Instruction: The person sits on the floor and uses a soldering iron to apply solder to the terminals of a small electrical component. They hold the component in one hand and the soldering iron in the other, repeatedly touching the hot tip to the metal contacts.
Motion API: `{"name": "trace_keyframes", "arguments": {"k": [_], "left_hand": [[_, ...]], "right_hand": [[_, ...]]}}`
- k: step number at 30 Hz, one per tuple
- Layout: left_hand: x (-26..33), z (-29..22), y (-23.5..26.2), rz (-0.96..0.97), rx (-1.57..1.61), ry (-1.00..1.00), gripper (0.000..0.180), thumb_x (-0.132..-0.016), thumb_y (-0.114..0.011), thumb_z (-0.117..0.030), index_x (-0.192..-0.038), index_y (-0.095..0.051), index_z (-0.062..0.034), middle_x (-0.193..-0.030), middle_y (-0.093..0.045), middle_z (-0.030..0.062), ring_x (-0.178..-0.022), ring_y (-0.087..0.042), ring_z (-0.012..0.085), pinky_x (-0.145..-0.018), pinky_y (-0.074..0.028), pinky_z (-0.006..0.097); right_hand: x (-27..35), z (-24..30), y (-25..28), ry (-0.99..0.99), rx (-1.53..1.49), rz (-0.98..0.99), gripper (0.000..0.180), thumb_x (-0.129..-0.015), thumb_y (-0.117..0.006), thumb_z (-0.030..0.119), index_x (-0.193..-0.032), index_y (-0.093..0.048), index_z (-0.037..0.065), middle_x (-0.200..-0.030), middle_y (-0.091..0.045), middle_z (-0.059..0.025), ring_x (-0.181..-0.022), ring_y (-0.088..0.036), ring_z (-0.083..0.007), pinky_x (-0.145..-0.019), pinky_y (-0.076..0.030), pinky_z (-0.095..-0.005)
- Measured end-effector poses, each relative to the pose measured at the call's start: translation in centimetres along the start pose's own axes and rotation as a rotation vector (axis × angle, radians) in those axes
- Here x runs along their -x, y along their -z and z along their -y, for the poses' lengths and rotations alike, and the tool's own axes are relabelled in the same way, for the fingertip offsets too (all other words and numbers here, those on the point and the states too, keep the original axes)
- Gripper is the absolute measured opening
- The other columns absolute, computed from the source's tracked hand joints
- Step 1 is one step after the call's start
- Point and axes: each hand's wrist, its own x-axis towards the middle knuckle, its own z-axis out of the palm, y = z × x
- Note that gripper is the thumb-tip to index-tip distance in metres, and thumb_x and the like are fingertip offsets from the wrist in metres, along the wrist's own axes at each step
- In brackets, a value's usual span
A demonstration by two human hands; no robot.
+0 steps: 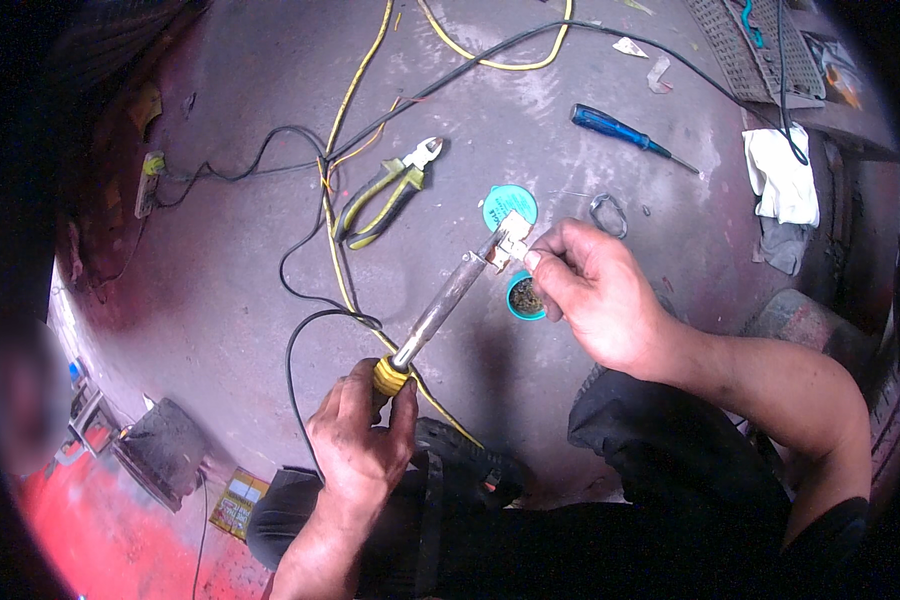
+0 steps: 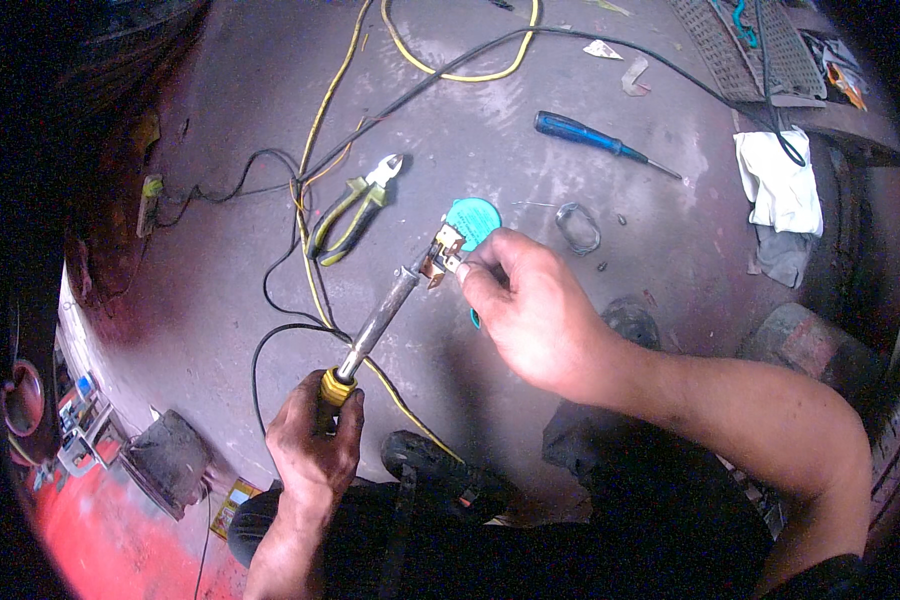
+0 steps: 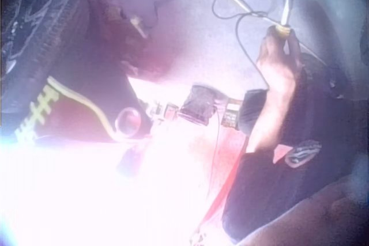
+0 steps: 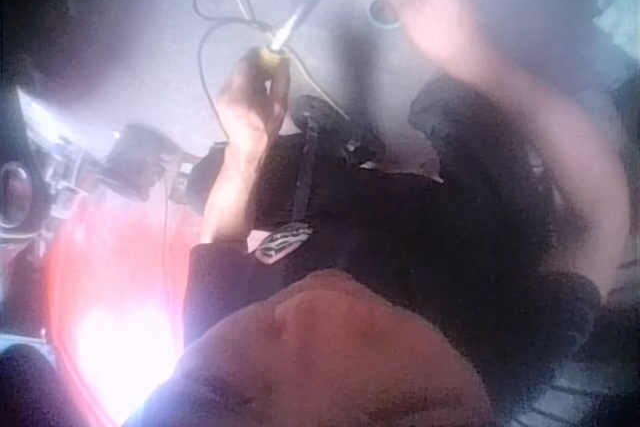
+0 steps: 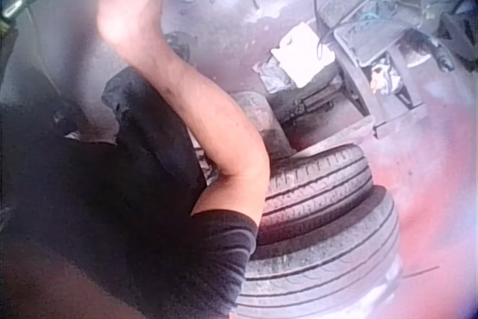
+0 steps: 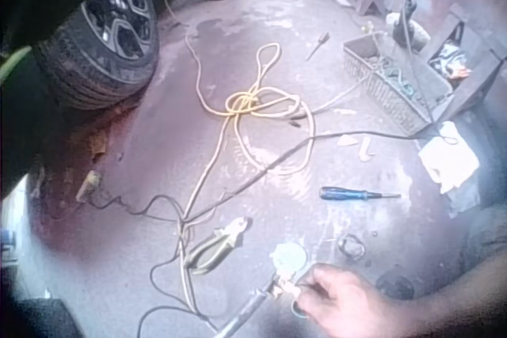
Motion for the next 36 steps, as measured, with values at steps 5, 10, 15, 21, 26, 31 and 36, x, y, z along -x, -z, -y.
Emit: {"name": "trace_keyframes", "arguments": {"k": [5, 10, 15, 21, 26, 31, 36], "left_hand": [[0.05, -0.11, -0.09, -0.003, 0.007, -0.007, 0.035, -0.085, -0.081, -0.009, -0.115, -0.068, 0.0031, -0.088, -0.072, 0.0167, -0.075, -0.073, 0.0241, -0.068, -0.058, 0.035], [0.08, -0.12, -0.12, 0.009, 0.007, 0.003, 0.036, -0.085, -0.081, -0.009, -0.116, -0.067, 0.0031, -0.088, -0.072, 0.0171, -0.075, -0.073, 0.0251, -0.069, -0.058, 0.035], [0.02, -0.31, -0.06, 0.015, 0.021, -0.002, 0.035, -0.086, -0.081, -0.01, -0.115, -0.067, 0.0033, -0.088, -0.072, 0.018, -0.076, -0.073, 0.0256, -0.069, -0.058, 0.036], [0.06, -0.36, 0.02, 0.027, 0.03, 0.013, 0.034, -0.087, -0.08, -0.01, -0.115, -0.067, 0.0038, -0.087, -0.072, 0.0186, -0.076, -0.073, 0.0247, -0.069, -0.057, 0.035], [0.05, -0.38, 0.05, 0.024, 0.025, 0.003, 0.035, -0.087, -0.081, -0.01, -0.116, -0.067, 0.0039, -0.088, -0.072, 0.0186, -0.077, -0.074, 0.0245, -0.069, -0.057, 0.035], [0.07, -0.24, -0.08, 0.014, 0.009, -0.014, 0.036, -0.086, -0.081, -0.009, -0.116, -0.067, 0.0043, -0.088, -0.072, 0.0187, -0.077, -0.074, 0.0248, -0.07, -0.058, 0.035], [0.12, -0.38, 0.05, 0.019, 0.005, -0.004, 0.036, -0.086, -0.081, -0.009, -0.116, -0.067, 0.0044, -0.088, -0.072, 0.0193, -0.077, -0.074, 0.0255, -0.069, -0.058, 0.036]], "right_hand": [[0.17, 0.32, 0.16, -0.026, 0.017, 0.059, 0.016, -0.106, -0.058, 0.014, -0.102, -0.058, -0.001, -0.083, -0.061, -0.0027, -0.07, -0.056, -0.0076, -0.062, -0.045, -0.0252], [0.14, 0.01, 0.04, 0.004, -0.004, 0.043, 0.018, -0.105, -0.06, 0.016, -0.102, -0.06, -0.002, -0.079, -0.061, -0.0051, -0.068, -0.056, -0.0094, -0.061, -0.046, -0.0283], [0.18, -0.32, -0.16, 0.035, -0.042, -0.004, 0.021, -0.101, -0.064, 0.018, -0.102, -0.065, -0.003, -0.07, -0.062, -0.0093, -0.063, -0.056, -0.0129, -0.058, -0.047, -0.0351], [0.3, 0.26, -0.16, -0.007, 0.013, 0.05, 0.014, -0.106, -0.058, 0.013, -0.102, -0.058, -0.001, -0.083, -0.06, -0.0022, -0.07, -0.056, -0.007, -0.062, -0.045, -0.0246], [0.24, -0.06, -0.26, -0.017, -0.024, 0.047, 0.013, -0.106, -0.058, 0.012, -0.103, -0.058, -0.001, -0.083, -0.06, -0.0027, -0.07, -0.055, -0.0076, -0.062, -0.045, -0.0251], [0.25, -0.16, -0.29, -0.027, -0.059, 0.059, 0.013, -0.106, -0.057, 0.012, -0.104, -0.057, -0.001, -0.083, -0.059, -0.0029, -0.07, -0.055, -0.0081, -0.063, -0.046, -0.0256], [0.4, 0.29, -0.38, -0.047, -0.053, 0.067, 0.014, -0.106, -0.057, 0.013, -0.103, -0.057, -0.001, -0.083, -0.059, -0.0029, -0.07, -0.054, -0.0082, -0.064, -0.045, -0.0256]]}}
